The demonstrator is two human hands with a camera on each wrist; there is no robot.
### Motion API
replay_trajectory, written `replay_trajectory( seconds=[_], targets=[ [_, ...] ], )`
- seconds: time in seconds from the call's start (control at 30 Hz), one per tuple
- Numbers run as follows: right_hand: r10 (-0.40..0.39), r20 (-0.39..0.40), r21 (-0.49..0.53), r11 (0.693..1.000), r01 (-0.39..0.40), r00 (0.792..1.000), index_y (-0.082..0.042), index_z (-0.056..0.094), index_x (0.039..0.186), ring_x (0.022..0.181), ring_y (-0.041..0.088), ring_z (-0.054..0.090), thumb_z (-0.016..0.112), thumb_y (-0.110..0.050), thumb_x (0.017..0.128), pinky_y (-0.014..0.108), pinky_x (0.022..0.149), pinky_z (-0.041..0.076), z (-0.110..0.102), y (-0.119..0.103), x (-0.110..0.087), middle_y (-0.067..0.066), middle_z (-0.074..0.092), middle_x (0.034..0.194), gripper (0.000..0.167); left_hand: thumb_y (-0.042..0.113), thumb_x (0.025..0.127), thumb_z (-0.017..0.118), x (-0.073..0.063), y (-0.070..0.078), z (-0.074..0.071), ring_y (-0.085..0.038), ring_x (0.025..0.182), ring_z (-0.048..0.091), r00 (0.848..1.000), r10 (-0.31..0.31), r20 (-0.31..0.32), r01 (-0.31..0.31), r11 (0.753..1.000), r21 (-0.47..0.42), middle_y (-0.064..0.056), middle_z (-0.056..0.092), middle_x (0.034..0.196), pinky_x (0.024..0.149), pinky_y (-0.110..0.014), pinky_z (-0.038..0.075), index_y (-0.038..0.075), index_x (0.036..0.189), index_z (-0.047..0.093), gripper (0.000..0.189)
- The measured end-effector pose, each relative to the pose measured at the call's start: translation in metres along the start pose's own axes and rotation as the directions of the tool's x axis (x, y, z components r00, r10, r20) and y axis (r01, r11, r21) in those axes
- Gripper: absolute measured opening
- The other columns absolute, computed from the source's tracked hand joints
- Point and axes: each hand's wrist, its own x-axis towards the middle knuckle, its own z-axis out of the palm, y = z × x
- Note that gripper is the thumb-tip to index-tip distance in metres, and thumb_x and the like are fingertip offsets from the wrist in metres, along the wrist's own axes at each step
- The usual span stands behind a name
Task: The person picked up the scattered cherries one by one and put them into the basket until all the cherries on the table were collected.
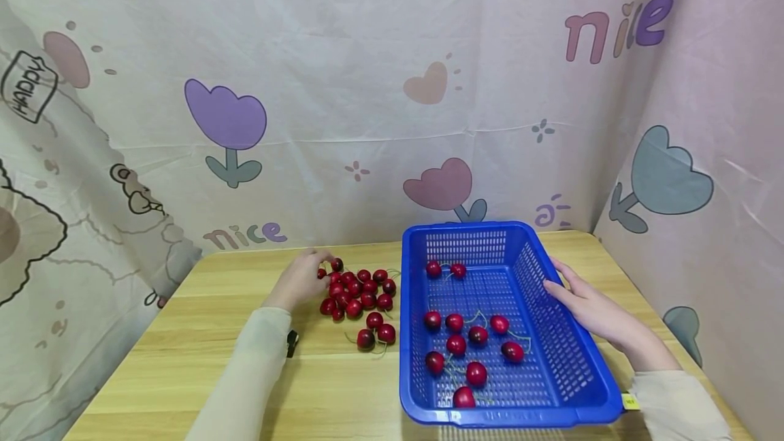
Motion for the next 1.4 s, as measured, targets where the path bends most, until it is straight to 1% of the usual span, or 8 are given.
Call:
replay_trajectory(
  seconds=[0.2,0.4,0.63,0.8,0.9,1.1,1.2,1.4],
  targets=[
    [-0.004,-0.003,-0.015,1.0,0.004,1.0,-0.011,-0.008,0.172,0.105,0.031,0.077,0.04,-0.045,0.116,0.049,0.084,0.067,0.0,0.001,0.001,0.044,0.043,0.154,0.081,0.002,0.094,0.074,0.0,-0.004,0.004,-0.043,0.117,0.066,1.0,-0.002,0.018,0.002,1.0,0.024,-0.027,0.066,0.132,0.105,-0.062,0.056,0.006,0.131,0.072,0.037],
    [0.009,-0.008,-0.022,1.0,-0.009,1.0,-0.012,-0.008,0.172,0.106,0.031,0.077,0.04,-0.046,0.116,0.05,0.086,0.067,0.0,0.001,0.0,0.043,0.043,0.155,0.082,-0.006,0.09,0.075,0.001,-0.008,0.008,-0.043,0.117,0.067,1.0,0.004,0.017,-0.004,1.0,0.025,-0.025,0.069,0.126,0.107,-0.06,0.056,0.0,0.125,0.074,0.036],
    [0.007,-0.005,-0.011,1.0,-0.007,1.0,-0.012,-0.007,0.172,0.105,0.031,0.077,0.04,-0.046,0.116,0.051,0.086,0.067,0.0,0.001,0.001,0.043,0.046,0.153,0.081,-0.01,0.086,0.073,-0.001,-0.018,0.012,-0.031,0.099,0.064,1.0,0.012,0.015,-0.012,1.0,0.029,-0.018,0.072,0.106,0.095,-0.052,0.058,-0.001,0.111,0.077,0.027],
    [0.004,-0.005,-0.021,1.0,-0.004,1.0,-0.012,-0.008,0.172,0.108,0.032,0.077,0.04,-0.046,0.116,0.052,0.088,0.066,0.0,0.001,0.0,0.044,0.042,0.155,0.081,-0.009,0.087,0.072,-0.002,-0.022,0.013,-0.029,0.096,0.065,1.0,0.011,0.007,-0.011,1.0,0.012,-0.017,0.075,0.106,0.092,-0.051,0.058,-0.001,0.109,0.078,0.025],
    [0.001,-0.004,-0.025,1.0,-0.001,1.0,-0.011,-0.008,0.172,0.109,0.032,0.076,0.04,-0.046,0.116,0.053,0.088,0.066,0.0,0.001,0.0,0.044,0.041,0.156,0.082,-0.007,0.09,0.072,-0.001,-0.021,0.011,-0.028,0.094,0.065,1.0,-0.007,0.003,0.007,1.0,-0.013,-0.016,0.076,0.106,0.09,-0.049,0.059,0.0,0.112,0.077,0.023],
    [-0.006,-0.002,-0.023,1.0,0.006,1.0,-0.01,-0.007,0.172,0.108,0.032,0.077,0.04,-0.045,0.116,0.051,0.087,0.067,0.0,0.002,0.001,0.045,0.041,0.155,0.081,-0.002,0.094,0.074,0.001,-0.009,0.003,-0.026,0.093,0.067,1.0,-0.001,-0.007,0.001,1.0,-0.017,-0.013,0.075,0.105,0.089,-0.046,0.061,0.002,0.12,0.075,0.026],
    [-0.007,-0.001,-0.019,1.0,0.007,1.0,-0.011,-0.007,0.172,0.107,0.032,0.077,0.041,-0.045,0.116,0.05,0.086,0.067,0.0,0.003,0.001,0.045,0.042,0.154,0.081,-0.003,0.094,0.074,0.001,0.001,-0.002,-0.027,0.094,0.068,0.999,0.034,-0.026,-0.035,0.999,-0.008,-0.014,0.075,0.106,0.09,-0.047,0.062,0.001,0.121,0.075,0.028],
    [-0.008,0.001,-0.013,1.0,0.008,1.0,-0.011,-0.008,0.172,0.106,0.032,0.077,0.041,-0.044,0.116,0.049,0.084,0.068,-0.001,0.003,0.001,0.045,0.043,0.154,0.081,-0.001,0.093,0.075,0.001,0.027,-0.012,-0.032,0.103,0.07,0.992,0.098,-0.082,-0.098,0.995,0.005,-0.019,0.072,0.119,0.095,-0.051,0.062,0.002,0.122,0.075,0.03]
  ],
)
